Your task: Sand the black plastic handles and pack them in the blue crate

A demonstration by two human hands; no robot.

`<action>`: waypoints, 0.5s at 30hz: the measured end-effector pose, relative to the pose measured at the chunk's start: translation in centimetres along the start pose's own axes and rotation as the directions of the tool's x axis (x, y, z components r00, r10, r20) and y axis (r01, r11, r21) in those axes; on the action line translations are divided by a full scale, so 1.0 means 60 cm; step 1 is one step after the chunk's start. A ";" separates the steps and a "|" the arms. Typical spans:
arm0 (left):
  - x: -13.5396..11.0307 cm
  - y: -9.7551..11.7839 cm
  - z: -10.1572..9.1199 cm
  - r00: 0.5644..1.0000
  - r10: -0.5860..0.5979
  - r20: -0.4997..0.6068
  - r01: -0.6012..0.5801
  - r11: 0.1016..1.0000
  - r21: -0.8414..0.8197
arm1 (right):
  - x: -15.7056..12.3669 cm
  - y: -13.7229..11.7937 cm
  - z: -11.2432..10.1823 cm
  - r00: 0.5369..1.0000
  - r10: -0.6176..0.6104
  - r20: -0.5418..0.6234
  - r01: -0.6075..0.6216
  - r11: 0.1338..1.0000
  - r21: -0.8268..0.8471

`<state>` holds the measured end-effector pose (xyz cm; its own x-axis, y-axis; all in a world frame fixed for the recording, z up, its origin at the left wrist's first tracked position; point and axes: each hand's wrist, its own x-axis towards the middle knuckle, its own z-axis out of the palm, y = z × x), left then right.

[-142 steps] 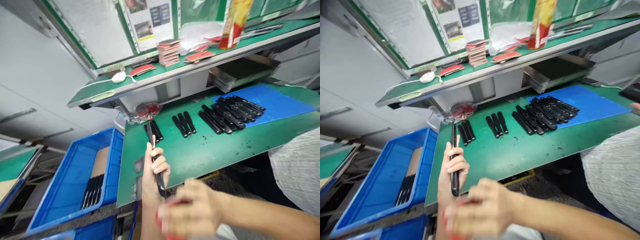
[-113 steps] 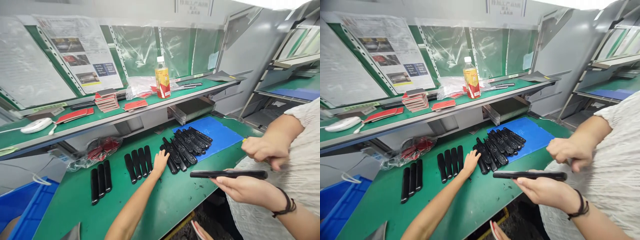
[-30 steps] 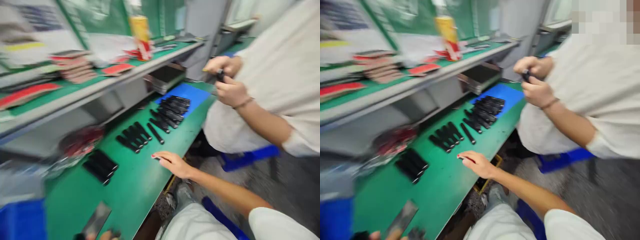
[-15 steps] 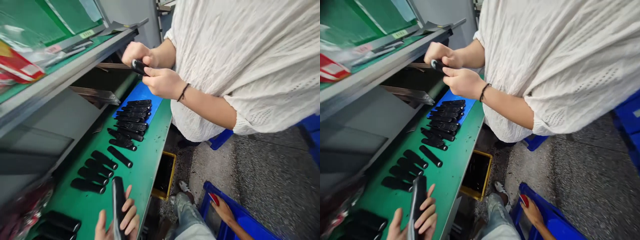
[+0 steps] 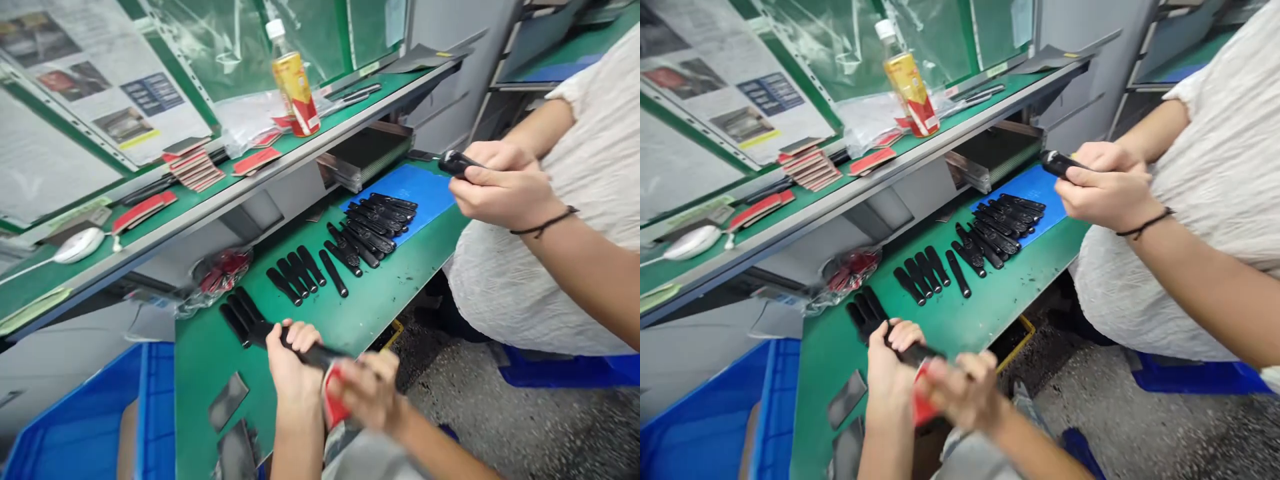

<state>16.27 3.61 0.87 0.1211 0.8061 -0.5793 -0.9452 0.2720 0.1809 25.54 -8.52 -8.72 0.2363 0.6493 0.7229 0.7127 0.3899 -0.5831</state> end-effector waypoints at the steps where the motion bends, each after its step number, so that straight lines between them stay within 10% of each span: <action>1: -0.001 0.012 0.006 0.999 0.039 -0.007 -0.039 0.999 -0.017 | 0.012 0.001 0.011 0.999 -0.011 -0.047 0.010 1.000 -0.020; 7: -0.002 0.106 0.027 0.999 0.002 0.032 0.000 0.997 -0.078 | 0.081 -0.003 0.086 0.985 -0.006 -0.172 -0.002 0.999 -0.046; 15: 0.042 0.230 0.024 1.000 -0.024 0.007 0.025 0.984 -0.177 | 0.119 -0.065 0.162 0.985 0.173 0.019 -0.173 0.966 0.190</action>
<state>3.97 10.16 3.06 0.1459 0.8028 -0.5781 -0.9807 0.1944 0.0225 17.99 0.94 -4.89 0.3432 0.7192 0.6042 0.5219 0.3888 -0.7592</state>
